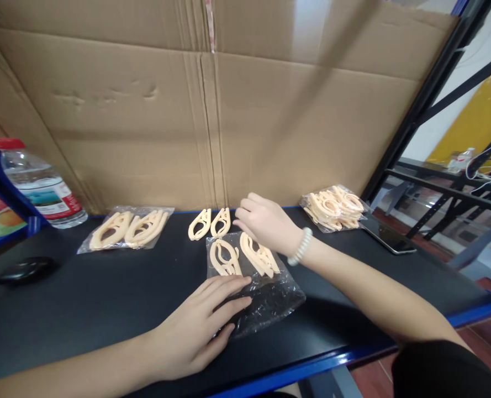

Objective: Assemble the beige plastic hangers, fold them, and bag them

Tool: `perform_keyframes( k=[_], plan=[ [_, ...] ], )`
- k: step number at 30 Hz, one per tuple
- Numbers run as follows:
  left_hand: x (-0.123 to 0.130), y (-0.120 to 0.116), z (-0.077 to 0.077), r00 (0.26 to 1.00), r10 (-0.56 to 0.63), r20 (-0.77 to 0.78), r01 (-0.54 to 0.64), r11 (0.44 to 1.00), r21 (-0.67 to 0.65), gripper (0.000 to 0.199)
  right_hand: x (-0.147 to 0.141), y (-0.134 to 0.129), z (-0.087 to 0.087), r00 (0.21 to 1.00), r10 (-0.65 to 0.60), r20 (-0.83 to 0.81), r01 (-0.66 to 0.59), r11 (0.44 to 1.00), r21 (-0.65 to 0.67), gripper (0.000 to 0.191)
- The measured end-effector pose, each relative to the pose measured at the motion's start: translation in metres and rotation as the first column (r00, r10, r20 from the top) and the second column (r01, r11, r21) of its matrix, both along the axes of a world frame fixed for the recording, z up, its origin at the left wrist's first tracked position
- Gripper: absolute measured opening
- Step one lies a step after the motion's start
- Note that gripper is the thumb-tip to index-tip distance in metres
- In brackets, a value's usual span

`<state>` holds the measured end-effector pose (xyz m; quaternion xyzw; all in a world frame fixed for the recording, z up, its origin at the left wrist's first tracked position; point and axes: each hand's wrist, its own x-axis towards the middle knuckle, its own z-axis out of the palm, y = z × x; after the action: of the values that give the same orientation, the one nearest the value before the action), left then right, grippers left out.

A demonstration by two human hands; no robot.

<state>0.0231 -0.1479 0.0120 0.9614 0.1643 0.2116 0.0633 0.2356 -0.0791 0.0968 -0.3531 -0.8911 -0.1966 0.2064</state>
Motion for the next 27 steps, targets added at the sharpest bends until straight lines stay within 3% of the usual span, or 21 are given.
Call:
perform_keyframes(
  k=[2,6,9,13,17,20,23,25,27],
  plan=[
    [0.000,0.000,0.001,1.000,-0.026,-0.001,0.026,0.999,0.026,0.043,-0.008,0.047,-0.015,0.983,0.004,0.183,0.015,0.995,-0.103,0.019],
    [0.000,-0.001,0.002,0.999,-0.034,-0.004,0.034,0.999,0.040,0.043,-0.026,0.113,-0.048,0.954,0.111,0.280,-0.054,0.977,-0.205,0.037],
    [0.000,-0.001,0.002,1.000,-0.020,0.016,0.019,0.999,0.033,0.043,-0.034,0.133,-0.062,0.938,0.154,0.310,-0.078,0.966,-0.245,0.045],
    [0.000,-0.002,0.001,1.000,-0.020,0.016,0.020,0.999,0.029,0.042,-0.027,0.142,-0.065,0.940,0.149,0.306,-0.063,0.960,-0.274,0.030],
    [0.000,-0.001,0.000,1.000,-0.019,0.015,0.018,0.999,0.038,0.039,-0.002,0.132,-0.064,0.959,0.106,0.262,-0.025,0.955,-0.295,0.022],
    [0.000,0.000,-0.001,1.000,-0.019,0.011,0.018,0.999,0.040,0.037,0.021,0.109,-0.065,0.984,0.054,0.169,-0.005,0.961,-0.275,0.021],
    [-0.001,0.000,-0.003,1.000,-0.007,0.005,0.007,0.999,0.040,0.034,0.041,0.074,-0.057,0.999,-0.016,0.029,0.022,0.975,-0.220,0.028],
    [-0.001,-0.001,-0.004,1.000,0.011,-0.004,-0.011,0.999,0.050,0.033,0.050,0.042,-0.042,0.994,-0.058,-0.091,0.042,0.986,-0.161,0.027],
    [-0.001,-0.002,-0.003,0.999,0.039,-0.012,-0.038,0.997,0.070,0.033,0.056,0.002,-0.023,0.946,-0.056,-0.320,0.037,0.997,-0.064,0.017]
  ],
)
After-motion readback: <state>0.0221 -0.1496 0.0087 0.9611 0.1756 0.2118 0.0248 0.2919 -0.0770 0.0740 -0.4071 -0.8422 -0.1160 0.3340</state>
